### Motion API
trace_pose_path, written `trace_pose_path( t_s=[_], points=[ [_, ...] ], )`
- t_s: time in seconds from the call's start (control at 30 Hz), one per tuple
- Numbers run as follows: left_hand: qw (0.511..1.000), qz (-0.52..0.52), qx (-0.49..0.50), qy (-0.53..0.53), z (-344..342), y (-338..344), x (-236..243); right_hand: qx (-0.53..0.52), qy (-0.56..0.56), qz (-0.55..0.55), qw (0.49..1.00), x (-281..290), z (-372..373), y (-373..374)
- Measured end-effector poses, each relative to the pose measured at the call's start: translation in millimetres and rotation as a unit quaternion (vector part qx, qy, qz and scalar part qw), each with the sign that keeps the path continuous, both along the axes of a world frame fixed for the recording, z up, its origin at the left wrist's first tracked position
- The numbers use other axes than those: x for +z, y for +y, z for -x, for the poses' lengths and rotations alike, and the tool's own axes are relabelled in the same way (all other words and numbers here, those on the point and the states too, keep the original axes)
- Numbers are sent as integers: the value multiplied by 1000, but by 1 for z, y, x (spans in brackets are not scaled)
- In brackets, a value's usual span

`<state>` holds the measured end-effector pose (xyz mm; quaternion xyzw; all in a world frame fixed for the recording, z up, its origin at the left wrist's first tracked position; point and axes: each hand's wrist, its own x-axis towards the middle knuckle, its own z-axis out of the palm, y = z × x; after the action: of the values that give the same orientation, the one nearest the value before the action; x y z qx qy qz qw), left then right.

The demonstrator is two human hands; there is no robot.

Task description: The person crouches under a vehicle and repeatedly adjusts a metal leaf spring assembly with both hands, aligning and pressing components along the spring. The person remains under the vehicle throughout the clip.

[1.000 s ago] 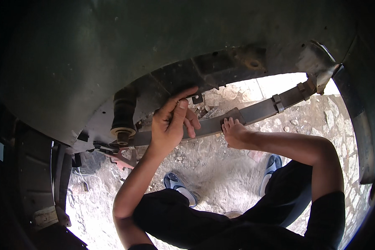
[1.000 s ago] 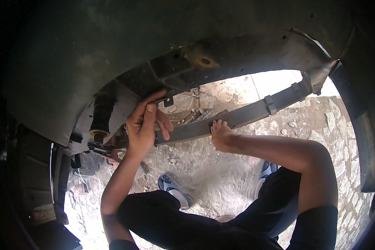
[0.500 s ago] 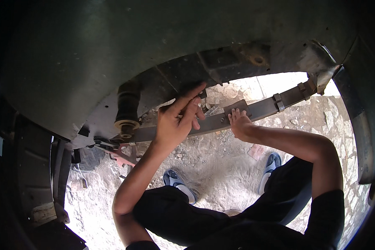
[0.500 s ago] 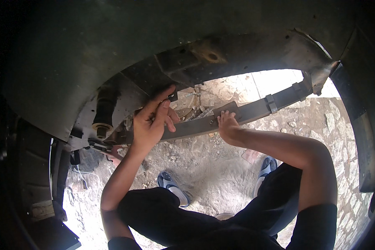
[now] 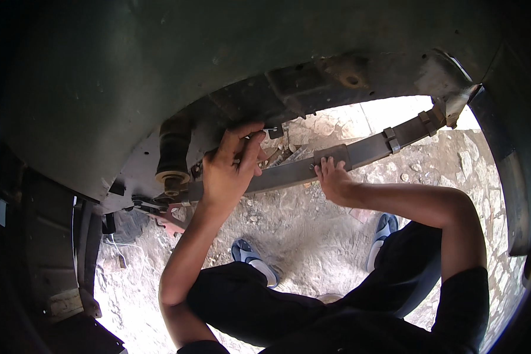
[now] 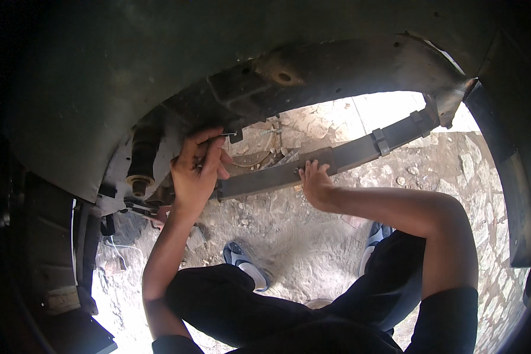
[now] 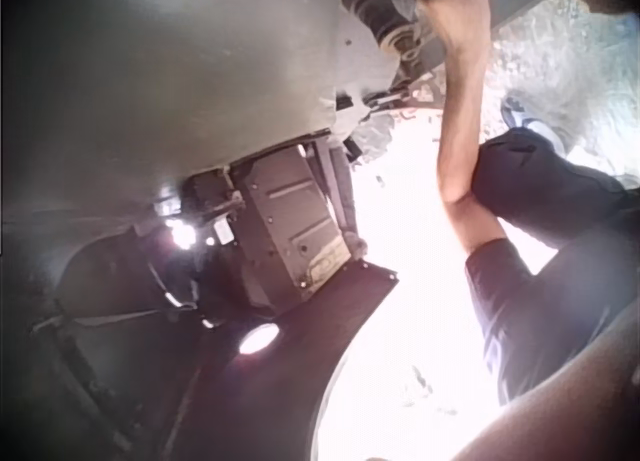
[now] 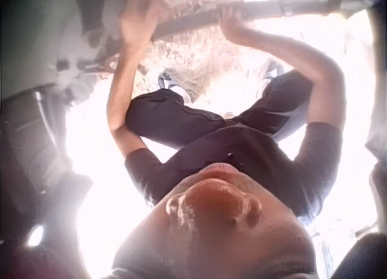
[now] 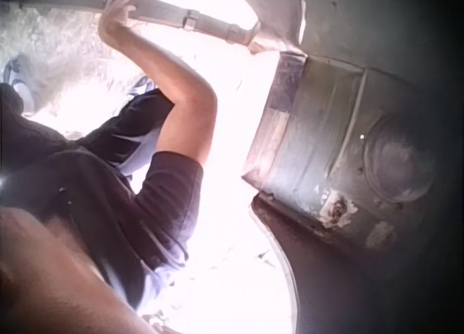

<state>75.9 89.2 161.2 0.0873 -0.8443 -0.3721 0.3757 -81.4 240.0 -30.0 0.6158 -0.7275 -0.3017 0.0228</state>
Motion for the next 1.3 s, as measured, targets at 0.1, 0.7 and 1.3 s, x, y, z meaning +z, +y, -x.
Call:
trace_pose_path(
  t_s=[0.1, 0.7, 1.3],
  points=[
    [995, 97, 9, -19, -2, -5, 2, 0, -29, -11, 1000, -8, -7, -1],
    [888, 445, 80, -84, -13, -21, -13, -86, -45, -63, 993, 19, 5, -7],
    [890, 440, 83, -83, 5, -6, -25, -32, -144, -47, 988, 30, 18, -7]
  ],
)
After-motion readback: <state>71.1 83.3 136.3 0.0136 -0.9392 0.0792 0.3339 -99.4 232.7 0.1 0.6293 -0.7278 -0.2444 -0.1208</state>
